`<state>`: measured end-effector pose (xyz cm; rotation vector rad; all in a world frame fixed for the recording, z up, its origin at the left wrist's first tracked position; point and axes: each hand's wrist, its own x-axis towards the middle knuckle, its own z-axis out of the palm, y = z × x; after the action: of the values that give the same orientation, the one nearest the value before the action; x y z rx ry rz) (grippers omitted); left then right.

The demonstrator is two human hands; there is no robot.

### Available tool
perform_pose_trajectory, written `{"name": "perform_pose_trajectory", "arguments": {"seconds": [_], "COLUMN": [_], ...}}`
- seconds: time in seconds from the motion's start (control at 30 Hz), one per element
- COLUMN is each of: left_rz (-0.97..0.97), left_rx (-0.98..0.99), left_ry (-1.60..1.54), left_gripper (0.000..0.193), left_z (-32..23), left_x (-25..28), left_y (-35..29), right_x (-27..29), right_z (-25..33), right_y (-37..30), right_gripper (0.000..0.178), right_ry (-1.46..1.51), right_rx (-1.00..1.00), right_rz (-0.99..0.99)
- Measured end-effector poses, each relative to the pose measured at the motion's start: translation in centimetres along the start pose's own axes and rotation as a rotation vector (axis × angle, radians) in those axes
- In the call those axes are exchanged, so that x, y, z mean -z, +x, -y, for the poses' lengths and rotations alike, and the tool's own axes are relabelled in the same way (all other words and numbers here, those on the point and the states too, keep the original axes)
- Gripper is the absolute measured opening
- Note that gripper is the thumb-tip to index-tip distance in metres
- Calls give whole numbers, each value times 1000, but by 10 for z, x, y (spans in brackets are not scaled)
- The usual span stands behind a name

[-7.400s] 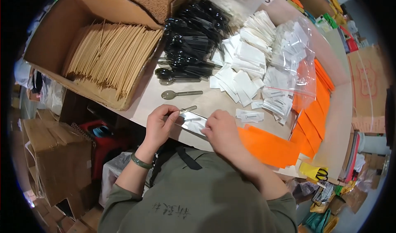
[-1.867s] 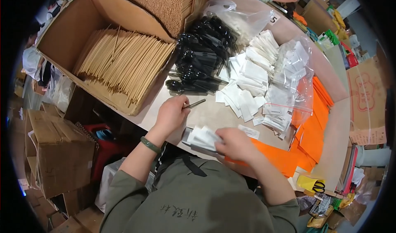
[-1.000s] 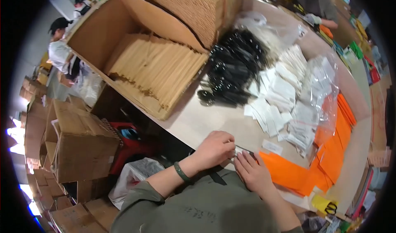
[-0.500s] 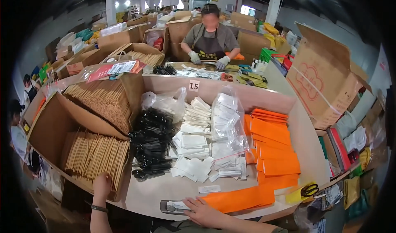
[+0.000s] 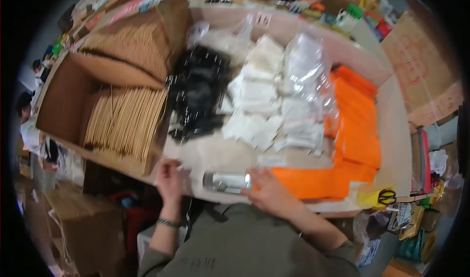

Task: Packaging wooden sticks into orange paper sleeves using a metal guide tray.

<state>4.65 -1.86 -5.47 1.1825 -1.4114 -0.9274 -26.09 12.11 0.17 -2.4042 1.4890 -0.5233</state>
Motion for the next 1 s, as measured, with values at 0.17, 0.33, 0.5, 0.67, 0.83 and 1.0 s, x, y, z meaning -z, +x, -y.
{"name": "perform_pose_trajectory", "arguments": {"seconds": [0.17,0.33,0.5,0.67,0.83,1.0], "left_rz": [197,604,775,778,687,486], "left_rx": [244,154,-24,60,-7,-100], "left_ry": [20,134,708,571,608,792], "left_gripper": [14,11,8,14,33,45], "left_z": [-23,-48,-66,-62,-85,-78], "left_x": [-14,27,42,14,-62,-74], "left_y": [-26,-8,23,21,-5,-7], "right_x": [17,18,22,11,9,18], "right_z": [5,11,12,7,12,13], "right_y": [5,2,2,6,21,12], "right_gripper": [39,37,34,36,48,48], "right_ry": [16,-20,-4,21,95,-45], "right_rx": [-36,-60,-72,-18,9,-204], "right_rz": [32,40,29,-39,-95,-80]}}
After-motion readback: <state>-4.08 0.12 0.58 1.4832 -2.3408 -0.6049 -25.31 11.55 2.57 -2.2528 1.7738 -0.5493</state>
